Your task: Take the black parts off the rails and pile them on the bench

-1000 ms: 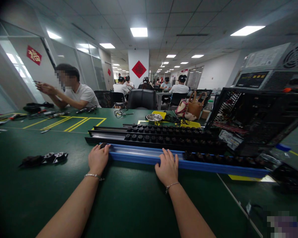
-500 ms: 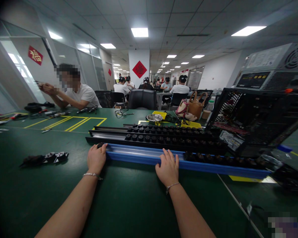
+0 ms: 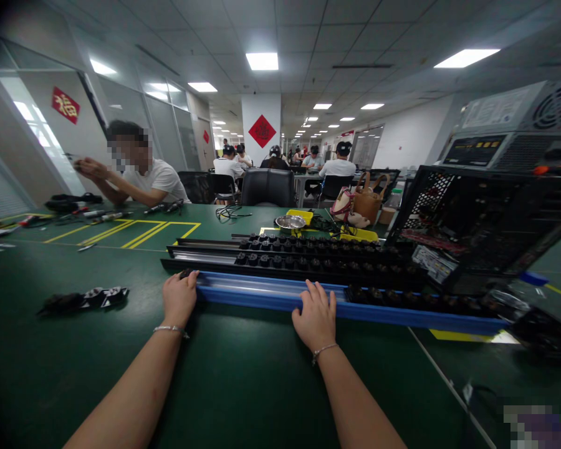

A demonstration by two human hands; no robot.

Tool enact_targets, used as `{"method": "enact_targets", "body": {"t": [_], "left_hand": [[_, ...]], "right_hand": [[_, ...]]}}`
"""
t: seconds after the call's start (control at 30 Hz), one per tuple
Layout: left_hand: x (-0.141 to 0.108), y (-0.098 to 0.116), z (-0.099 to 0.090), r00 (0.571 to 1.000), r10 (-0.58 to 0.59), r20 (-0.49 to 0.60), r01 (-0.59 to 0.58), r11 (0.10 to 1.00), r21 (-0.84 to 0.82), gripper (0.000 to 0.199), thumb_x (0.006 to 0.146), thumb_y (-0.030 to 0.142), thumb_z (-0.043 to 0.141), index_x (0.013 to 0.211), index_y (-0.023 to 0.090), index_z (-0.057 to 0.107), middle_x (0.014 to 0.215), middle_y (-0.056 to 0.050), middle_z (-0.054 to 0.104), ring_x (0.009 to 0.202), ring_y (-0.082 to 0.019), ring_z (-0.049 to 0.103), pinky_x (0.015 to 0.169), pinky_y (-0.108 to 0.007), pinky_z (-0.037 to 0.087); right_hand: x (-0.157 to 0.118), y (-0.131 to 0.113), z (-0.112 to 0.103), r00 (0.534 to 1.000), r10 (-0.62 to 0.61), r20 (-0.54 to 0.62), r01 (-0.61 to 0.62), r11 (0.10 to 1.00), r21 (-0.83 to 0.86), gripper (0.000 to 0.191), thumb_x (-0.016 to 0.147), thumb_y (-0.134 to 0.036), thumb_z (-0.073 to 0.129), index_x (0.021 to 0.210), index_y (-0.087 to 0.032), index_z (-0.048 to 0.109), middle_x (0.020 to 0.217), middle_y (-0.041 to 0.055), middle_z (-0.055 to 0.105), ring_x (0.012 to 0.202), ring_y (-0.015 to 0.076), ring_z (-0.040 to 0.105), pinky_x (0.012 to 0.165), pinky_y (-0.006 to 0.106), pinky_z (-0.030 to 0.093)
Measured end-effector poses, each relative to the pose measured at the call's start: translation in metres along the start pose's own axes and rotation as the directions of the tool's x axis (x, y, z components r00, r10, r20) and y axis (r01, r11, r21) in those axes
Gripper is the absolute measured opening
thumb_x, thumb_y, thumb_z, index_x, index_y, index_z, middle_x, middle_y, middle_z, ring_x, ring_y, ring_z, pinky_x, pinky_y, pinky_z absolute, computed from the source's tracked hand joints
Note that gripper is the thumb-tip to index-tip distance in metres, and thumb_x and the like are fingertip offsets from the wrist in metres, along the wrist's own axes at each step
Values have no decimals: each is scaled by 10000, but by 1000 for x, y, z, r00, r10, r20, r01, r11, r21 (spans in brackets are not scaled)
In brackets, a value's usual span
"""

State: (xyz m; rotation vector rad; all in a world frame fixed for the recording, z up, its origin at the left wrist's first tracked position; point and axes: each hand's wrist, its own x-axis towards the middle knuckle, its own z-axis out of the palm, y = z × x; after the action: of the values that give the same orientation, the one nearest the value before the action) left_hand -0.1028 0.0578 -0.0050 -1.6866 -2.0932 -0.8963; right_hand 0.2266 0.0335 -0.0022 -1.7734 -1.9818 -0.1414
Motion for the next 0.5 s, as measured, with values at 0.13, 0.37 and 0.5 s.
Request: {"method": "enact_targets", "body": {"t": [0.13,0.37,0.5], "left_hand": [[0,1,1,1000,-13,-20,13,1000,22,450,902,308,301,808,150,711,766,-122,672,894,-242,582,850,-373,380],[1,2,3,997,-70,-42,68,997,-40,445,898,315,320,816,147,723,784,-125,673,903,-246,583,872,-383,387],[1,3,5,994,-92,-51,89,994,-71,458,895,320,321,812,130,730,834,-139,672,930,-253,575,907,-395,381]], "right_hand": [[0,0,0,1000,0,0,0,1000,2,231,734,-234,466,920,-194,597,1390,56,467,1322,243,320,1112,504,114],[0,0,0,1000,3,2,-3,1000,4,228,734,-237,465,916,-193,596,1389,57,467,1322,243,319,1110,504,112],[0,0,0,1000,1,1,-1,1000,1,225,734,-233,465,913,-195,595,1387,57,469,1321,242,319,1110,503,113]]}}
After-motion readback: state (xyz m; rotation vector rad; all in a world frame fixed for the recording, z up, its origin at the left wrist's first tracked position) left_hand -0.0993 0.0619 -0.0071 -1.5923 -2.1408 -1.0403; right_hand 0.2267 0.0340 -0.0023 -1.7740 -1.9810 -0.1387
